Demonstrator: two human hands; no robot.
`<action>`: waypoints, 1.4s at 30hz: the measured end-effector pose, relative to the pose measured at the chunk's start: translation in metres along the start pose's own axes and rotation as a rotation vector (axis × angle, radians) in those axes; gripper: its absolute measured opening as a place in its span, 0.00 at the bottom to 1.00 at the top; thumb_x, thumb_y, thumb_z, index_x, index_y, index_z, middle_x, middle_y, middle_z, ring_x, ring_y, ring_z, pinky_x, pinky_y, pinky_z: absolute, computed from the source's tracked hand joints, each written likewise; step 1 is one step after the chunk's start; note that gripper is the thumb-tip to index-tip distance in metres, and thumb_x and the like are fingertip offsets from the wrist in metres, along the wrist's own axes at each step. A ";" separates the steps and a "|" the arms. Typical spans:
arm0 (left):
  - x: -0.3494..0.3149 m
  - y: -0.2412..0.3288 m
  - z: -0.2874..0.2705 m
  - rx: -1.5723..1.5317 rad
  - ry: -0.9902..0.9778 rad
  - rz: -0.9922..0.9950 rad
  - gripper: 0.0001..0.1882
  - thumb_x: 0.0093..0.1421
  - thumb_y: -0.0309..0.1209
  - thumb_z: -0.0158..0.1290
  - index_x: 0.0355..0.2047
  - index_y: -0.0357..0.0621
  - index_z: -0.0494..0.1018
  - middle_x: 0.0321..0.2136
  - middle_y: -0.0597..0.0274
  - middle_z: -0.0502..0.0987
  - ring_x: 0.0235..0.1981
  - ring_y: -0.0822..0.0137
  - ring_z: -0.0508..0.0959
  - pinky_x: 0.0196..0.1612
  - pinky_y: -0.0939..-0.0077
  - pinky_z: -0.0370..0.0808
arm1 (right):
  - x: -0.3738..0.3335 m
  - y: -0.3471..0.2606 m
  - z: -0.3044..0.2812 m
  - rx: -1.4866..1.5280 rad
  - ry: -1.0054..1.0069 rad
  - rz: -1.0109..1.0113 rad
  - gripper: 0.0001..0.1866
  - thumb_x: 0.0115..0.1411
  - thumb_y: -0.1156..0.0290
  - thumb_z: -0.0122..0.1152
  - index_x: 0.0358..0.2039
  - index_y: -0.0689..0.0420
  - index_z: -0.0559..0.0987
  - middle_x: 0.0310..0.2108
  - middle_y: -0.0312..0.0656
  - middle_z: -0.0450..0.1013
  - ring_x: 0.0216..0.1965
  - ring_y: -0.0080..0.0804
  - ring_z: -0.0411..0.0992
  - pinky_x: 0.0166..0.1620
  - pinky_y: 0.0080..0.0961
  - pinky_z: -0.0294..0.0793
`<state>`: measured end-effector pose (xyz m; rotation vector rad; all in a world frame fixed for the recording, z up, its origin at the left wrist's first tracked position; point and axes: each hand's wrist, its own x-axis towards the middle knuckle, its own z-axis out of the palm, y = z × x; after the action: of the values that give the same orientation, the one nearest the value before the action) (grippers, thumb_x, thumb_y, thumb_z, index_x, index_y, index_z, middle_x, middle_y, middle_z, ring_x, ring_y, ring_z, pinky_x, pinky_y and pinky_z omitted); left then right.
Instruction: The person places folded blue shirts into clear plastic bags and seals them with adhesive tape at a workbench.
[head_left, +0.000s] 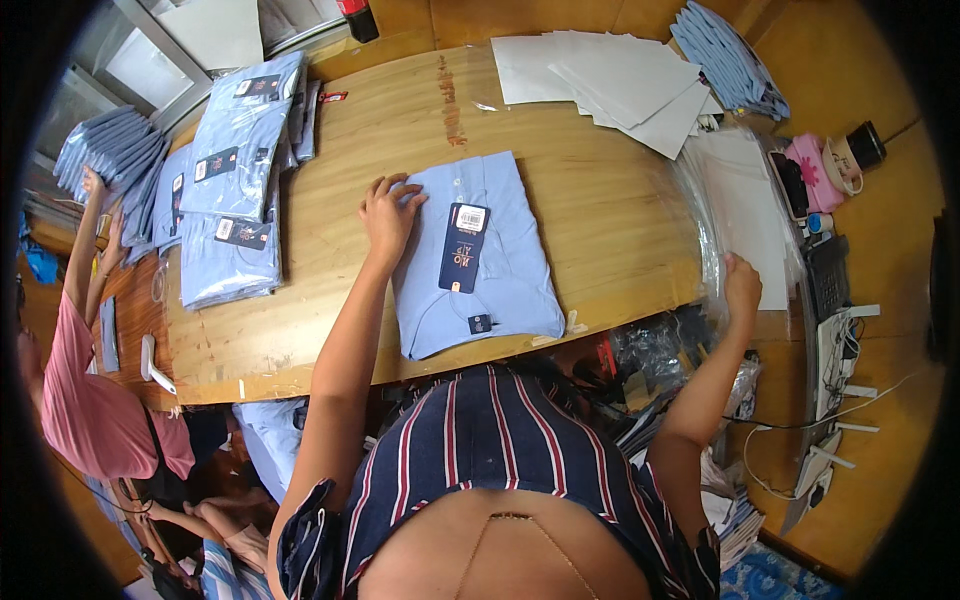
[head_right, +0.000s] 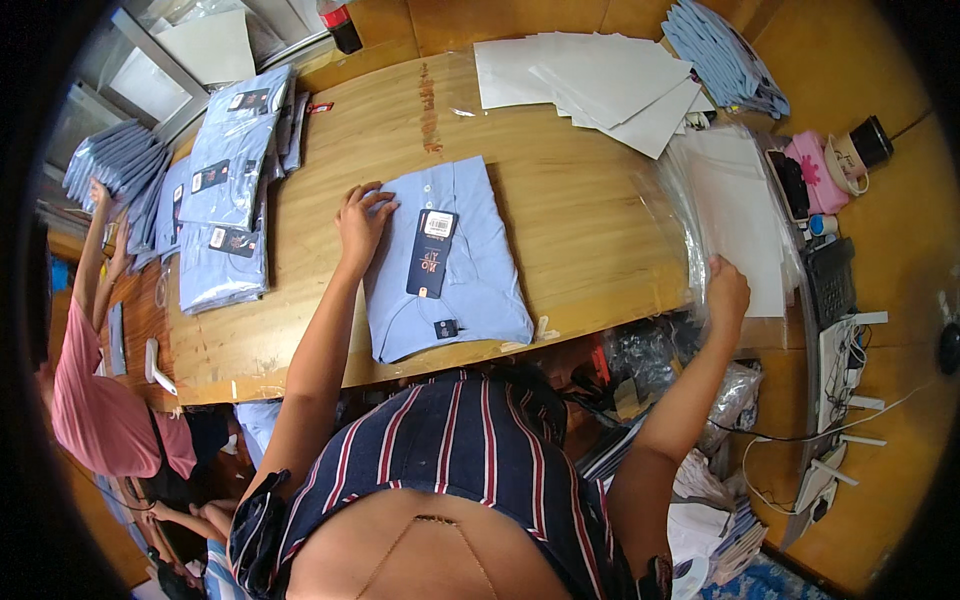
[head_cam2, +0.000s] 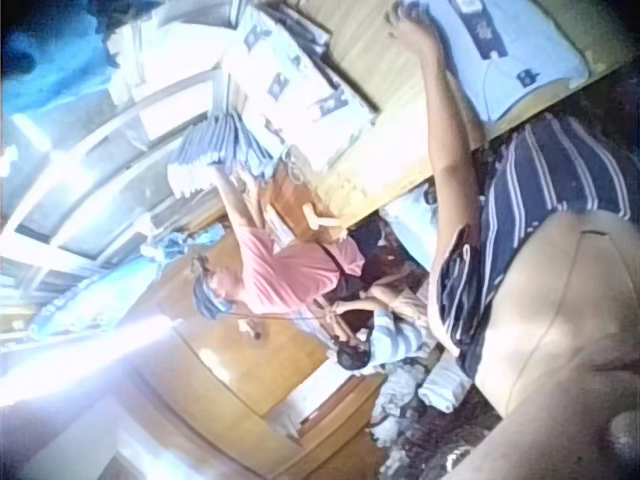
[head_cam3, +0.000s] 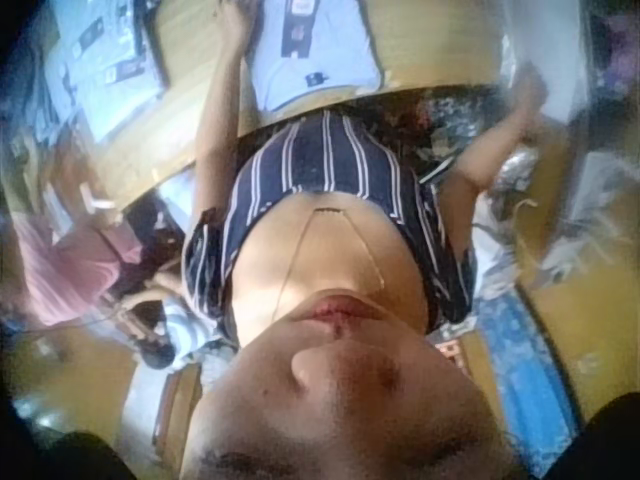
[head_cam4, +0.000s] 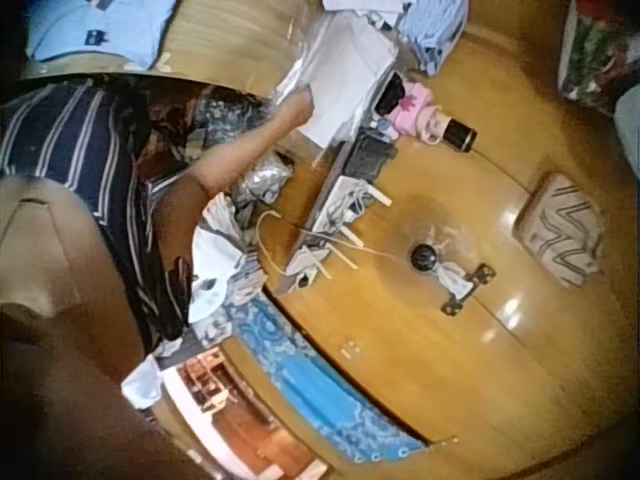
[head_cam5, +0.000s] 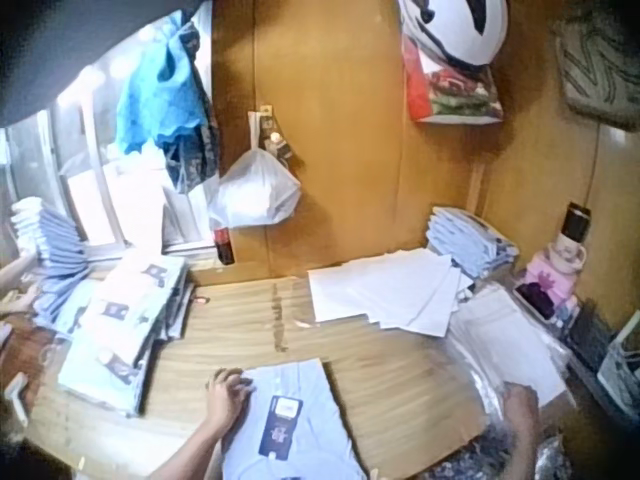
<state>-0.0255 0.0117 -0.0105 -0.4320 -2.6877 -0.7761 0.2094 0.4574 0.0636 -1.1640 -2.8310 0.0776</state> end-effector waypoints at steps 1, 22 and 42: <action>0.004 0.002 0.001 -0.032 0.005 -0.031 0.08 0.45 0.35 0.55 0.29 0.56 0.77 0.39 0.70 0.71 0.48 0.61 0.63 0.47 0.57 0.56 | 0.000 -0.005 -0.002 0.001 0.053 0.062 0.16 0.58 0.60 0.40 0.37 0.50 0.75 0.33 0.50 0.72 0.36 0.49 0.69 0.39 0.40 0.67; -0.004 0.100 0.008 -0.651 -0.054 -0.091 0.07 0.51 0.27 0.45 0.29 0.37 0.69 0.24 0.54 0.73 0.27 0.59 0.72 0.32 0.69 0.68 | -0.036 -0.096 0.044 0.502 0.160 -0.423 0.16 0.50 0.77 0.46 0.41 0.52 0.73 0.45 0.44 0.66 0.45 0.42 0.64 0.47 0.33 0.63; 0.001 0.176 0.080 0.314 -0.716 0.639 0.29 0.49 0.53 0.45 0.53 0.69 0.55 0.58 0.63 0.47 0.59 0.48 0.44 0.52 0.36 0.42 | -0.029 -0.055 0.057 0.661 -0.174 -0.552 0.18 0.47 0.75 0.55 0.42 0.56 0.71 0.42 0.46 0.66 0.44 0.41 0.63 0.48 0.29 0.62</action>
<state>0.0214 0.1987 0.0064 -1.6198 -2.8787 0.0113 0.1861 0.3974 0.0093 -0.2448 -2.7790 1.0126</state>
